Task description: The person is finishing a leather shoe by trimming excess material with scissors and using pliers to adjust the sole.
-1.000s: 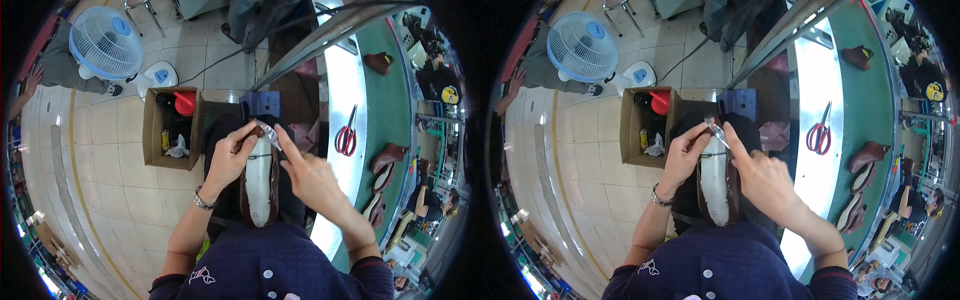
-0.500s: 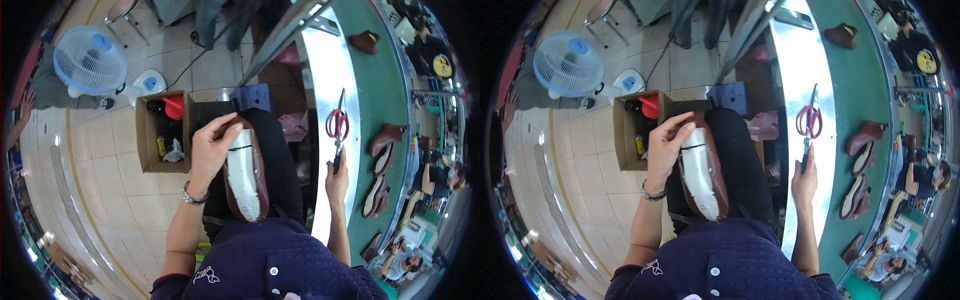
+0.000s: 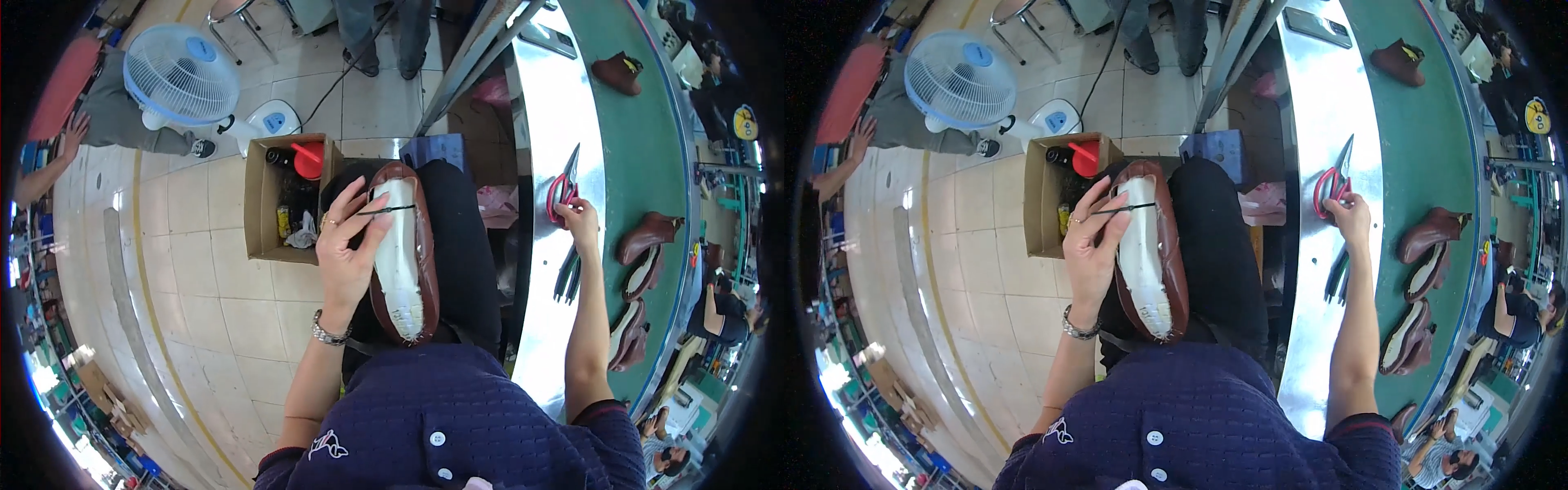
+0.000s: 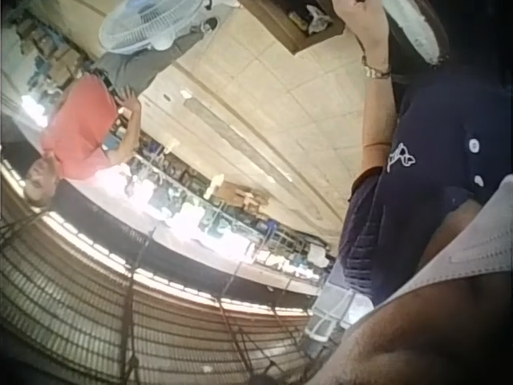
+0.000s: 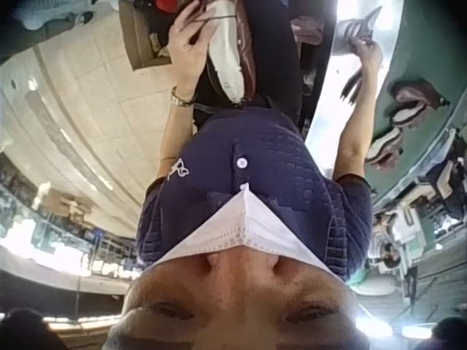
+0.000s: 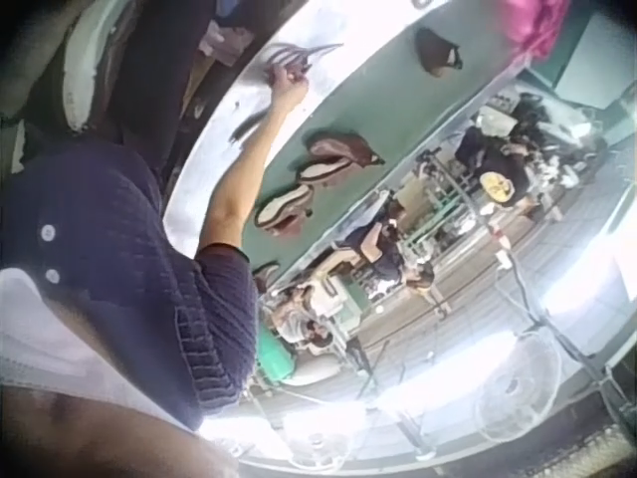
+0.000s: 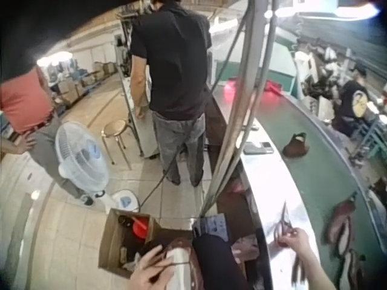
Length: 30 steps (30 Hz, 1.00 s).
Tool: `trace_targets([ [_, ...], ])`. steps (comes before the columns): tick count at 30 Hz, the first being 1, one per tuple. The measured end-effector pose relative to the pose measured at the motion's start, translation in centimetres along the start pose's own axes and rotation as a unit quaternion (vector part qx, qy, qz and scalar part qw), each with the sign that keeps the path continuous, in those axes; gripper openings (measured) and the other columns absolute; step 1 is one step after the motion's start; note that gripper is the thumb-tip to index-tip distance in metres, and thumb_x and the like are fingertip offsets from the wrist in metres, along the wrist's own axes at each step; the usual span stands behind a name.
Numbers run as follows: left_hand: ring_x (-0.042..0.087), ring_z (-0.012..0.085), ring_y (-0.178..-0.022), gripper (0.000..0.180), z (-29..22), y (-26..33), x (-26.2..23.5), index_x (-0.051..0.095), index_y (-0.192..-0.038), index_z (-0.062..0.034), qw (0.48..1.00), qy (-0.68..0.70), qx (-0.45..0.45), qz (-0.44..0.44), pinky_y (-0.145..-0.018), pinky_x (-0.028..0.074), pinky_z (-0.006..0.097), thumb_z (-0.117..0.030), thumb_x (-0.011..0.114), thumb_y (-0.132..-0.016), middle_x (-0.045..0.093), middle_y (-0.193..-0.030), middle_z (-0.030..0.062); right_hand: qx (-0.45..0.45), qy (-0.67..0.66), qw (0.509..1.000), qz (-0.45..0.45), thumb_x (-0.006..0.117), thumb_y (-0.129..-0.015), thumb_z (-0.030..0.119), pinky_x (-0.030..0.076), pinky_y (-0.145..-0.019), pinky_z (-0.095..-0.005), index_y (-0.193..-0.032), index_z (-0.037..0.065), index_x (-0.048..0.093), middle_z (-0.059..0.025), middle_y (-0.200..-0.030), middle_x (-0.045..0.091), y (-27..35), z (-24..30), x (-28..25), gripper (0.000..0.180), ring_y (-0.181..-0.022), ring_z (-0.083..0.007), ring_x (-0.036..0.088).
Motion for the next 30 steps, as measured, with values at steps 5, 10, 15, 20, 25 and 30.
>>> trace_targets([
  [5, 0.067, 0.0199, -0.09, 0.012, -0.9, 0.7, -0.4, 0.069, -0.096, 0.0007, 0.991, -0.047, -0.01, -0.121, -0.077, 0.052, 0.029, -0.009, 0.065, -0.09, 0.067, -0.115, 0.0174, -0.048, -0.338, 0.909, 0.237, 0.072, -0.081, 0.026, 0.045, -0.071, -0.024, -0.115, 0.001, 0.058, -0.0036, -0.088, 0.06, 14.4, 6.1, 4.3, 0.044, -0.075, -0.0108, 0.056],
  [10, 0.067, 0.0189, -0.072, 0.011, -2.0, 1.1, 0.1, 0.062, -0.098, 0.0001, 0.975, -0.148, 0.048, -0.155, -0.061, 0.05, 0.027, -0.009, 0.058, -0.095, 0.067, -0.115, 0.0172, -0.01, -0.347, 0.786, 0.512, 0.076, -0.075, 0.055, 0.04, -0.063, -0.02, -0.114, 0.004, 0.056, 0.0021, -0.086, 0.05, 28.5, 11.3, 8.5, 0.067, -0.074, -0.005, 0.049],
  [15, 0.065, 0.02, -0.065, 0.01, -1.9, 1.3, 0.4, 0.062, -0.096, 0.0008, 0.975, -0.151, 0.064, -0.151, -0.056, 0.048, 0.028, -0.008, 0.057, -0.095, 0.067, -0.115, 0.0179, 0.05, -0.373, 0.756, 0.535, 0.056, -0.09, 0.061, 0.038, -0.055, -0.0189, -0.114, 0.004, 0.053, 0.0038, -0.082, 0.043, 30.8, 13.0, 10.8, 0.061, -0.063, -0.0053, 0.044],
  [20, 0.065, 0.0235, -0.07, 0.008, -2.0, 1.4, 0.4, 0.062, -0.096, 0.0012, 0.977, -0.143, 0.059, -0.147, -0.062, 0.05, 0.03, -0.005, 0.058, -0.093, 0.068, -0.112, 0.0165, 0.043, -0.308, 0.805, 0.506, 0.052, -0.096, 0.049, 0.039, -0.049, -0.0216, -0.096, 0.004, 0.058, 0.0032, -0.068, 0.045, 28.9, 12.9, 12.4, 0.046, -0.055, -0.0062, 0.045],
  [25, 0.062, 0.0278, -0.081, 0.006, -5.4, 1.8, 0.8, 0.061, -0.092, 0.0003, 0.921, -0.284, 0.229, -0.139, -0.078, 0.048, 0.035, 0.002, 0.059, -0.087, 0.069, -0.094, 0.0092, -0.129, -0.211, 0.923, 0.296, 0.066, -0.091, 0.034, 0.038, -0.053, -0.0259, -0.079, 0.003, 0.056, 0.0015, -0.062, 0.047, 27.6, 11.6, 8.7, 0.035, -0.058, -0.0062, 0.045],
  [30, 0.06, 0.0225, -0.068, 0.005, -10.4, 2.7, -2.8, 0.058, -0.081, -0.0043, 0.937, -0.098, 0.27, -0.197, -0.06, 0.048, 0.032, -0.001, 0.057, -0.085, 0.066, -0.083, 0.009, -0.129, 0.011, 0.991, 0.025, 0.067, -0.089, 0.03, 0.046, -0.062, -0.0251, -0.098, 0.0, 0.067, -0.0049, -0.074, 0.065, 15.3, 6.9, 2.0, 0.031, -0.068, -0.0118, 0.06],
])
Point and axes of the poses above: each hand's wrist, its own y-axis away from the middle knuckle, its own x-axis out of the palm, z = x × y, the point moved 8 cm from there along -y, towards the middle knuckle
